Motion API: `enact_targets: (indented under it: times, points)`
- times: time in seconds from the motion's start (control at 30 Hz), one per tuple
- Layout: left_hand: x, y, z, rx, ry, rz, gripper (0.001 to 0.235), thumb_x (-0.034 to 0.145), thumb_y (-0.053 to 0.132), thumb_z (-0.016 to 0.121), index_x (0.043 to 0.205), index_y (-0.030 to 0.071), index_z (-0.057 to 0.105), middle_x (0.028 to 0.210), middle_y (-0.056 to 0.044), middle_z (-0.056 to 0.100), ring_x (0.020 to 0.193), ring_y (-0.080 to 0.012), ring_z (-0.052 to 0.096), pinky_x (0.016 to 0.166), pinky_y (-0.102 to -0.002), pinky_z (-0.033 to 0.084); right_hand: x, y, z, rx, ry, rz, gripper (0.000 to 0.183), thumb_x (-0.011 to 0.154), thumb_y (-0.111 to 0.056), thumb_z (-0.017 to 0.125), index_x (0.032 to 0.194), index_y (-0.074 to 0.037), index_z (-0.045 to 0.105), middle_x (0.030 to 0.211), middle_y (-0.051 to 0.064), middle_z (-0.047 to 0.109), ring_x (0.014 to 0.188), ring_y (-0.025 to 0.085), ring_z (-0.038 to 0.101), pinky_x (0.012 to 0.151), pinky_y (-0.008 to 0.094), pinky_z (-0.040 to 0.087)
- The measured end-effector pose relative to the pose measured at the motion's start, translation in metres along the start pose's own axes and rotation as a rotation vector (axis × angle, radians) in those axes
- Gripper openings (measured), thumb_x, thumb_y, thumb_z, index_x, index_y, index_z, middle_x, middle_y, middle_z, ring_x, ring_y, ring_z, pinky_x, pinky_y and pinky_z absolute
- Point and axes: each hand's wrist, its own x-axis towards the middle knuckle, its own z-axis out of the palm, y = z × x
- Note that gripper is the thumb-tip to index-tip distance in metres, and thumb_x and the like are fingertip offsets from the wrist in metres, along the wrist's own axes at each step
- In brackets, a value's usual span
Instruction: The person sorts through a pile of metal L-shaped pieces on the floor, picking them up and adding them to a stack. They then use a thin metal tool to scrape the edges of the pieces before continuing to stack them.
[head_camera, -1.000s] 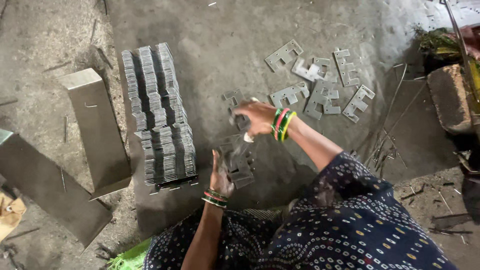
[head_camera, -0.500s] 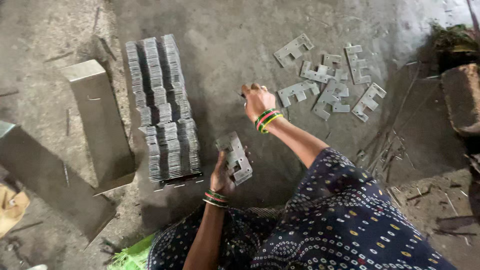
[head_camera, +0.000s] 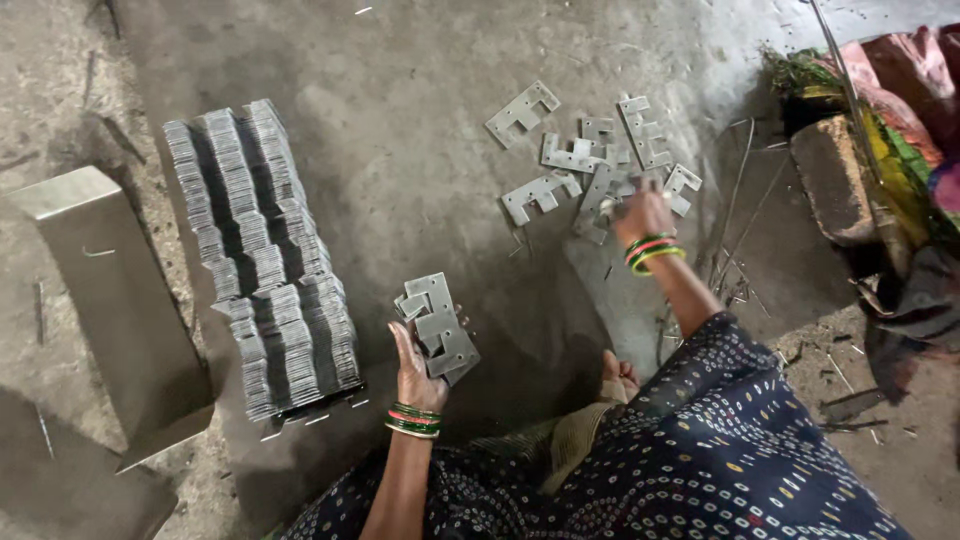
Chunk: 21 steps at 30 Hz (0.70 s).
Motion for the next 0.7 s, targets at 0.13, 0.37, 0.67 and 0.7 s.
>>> enact_targets:
  times: [0.13,0.37,0.67,0.7]
  points:
    - [0.0,-0.001,0.002,-0.032,0.02,-0.107,0.083,0.092,0.075,0.038,0.145,0.013,0.05,0.132,-0.014,0.066,0.113,-0.0294,0.065,0.095,-0.048,0.054,0.037,0.023,0.0,0.134,-0.052,0.264,0.084,0.086,-0.031,0.079,0.152,-0.001,0.036,0.146,0.032,0.045,0.137,0.047,0.042,0.112,0.05,0.039]
    - [0.003,0.003,-0.004,-0.047,0.067,-0.1,0.083,0.093,0.074,0.039,0.146,0.011,0.049,0.13,-0.016,0.066,0.114,-0.0312,0.066,0.098,-0.048,0.053,0.102,0.024,0.016,0.095,-0.061,0.207,0.106,0.065,-0.001,0.07,0.162,-0.012,0.028,0.161,0.029,0.03,0.139,0.049,0.036,0.11,0.048,0.039]
    - [0.006,-0.004,-0.009,-0.025,0.125,-0.122,0.078,0.094,0.073,0.042,0.144,0.012,0.05,0.122,-0.012,0.069,0.109,-0.0308,0.066,0.096,-0.052,0.052,0.105,0.017,0.06,-0.13,-0.377,-0.079,0.062,0.07,-0.016,0.076,0.128,0.003,0.064,0.127,0.027,0.067,0.118,0.041,0.066,0.097,0.047,0.055]
    - [0.008,-0.006,-0.015,-0.012,0.138,-0.155,0.077,0.092,0.072,0.041,0.142,0.014,0.051,0.12,-0.009,0.071,0.106,-0.0291,0.067,0.093,-0.052,0.053,0.089,0.002,0.05,-0.12,-0.405,-0.041,0.062,0.073,-0.016,0.074,0.131,0.002,0.064,0.123,0.027,0.069,0.114,0.04,0.069,0.095,0.047,0.058]
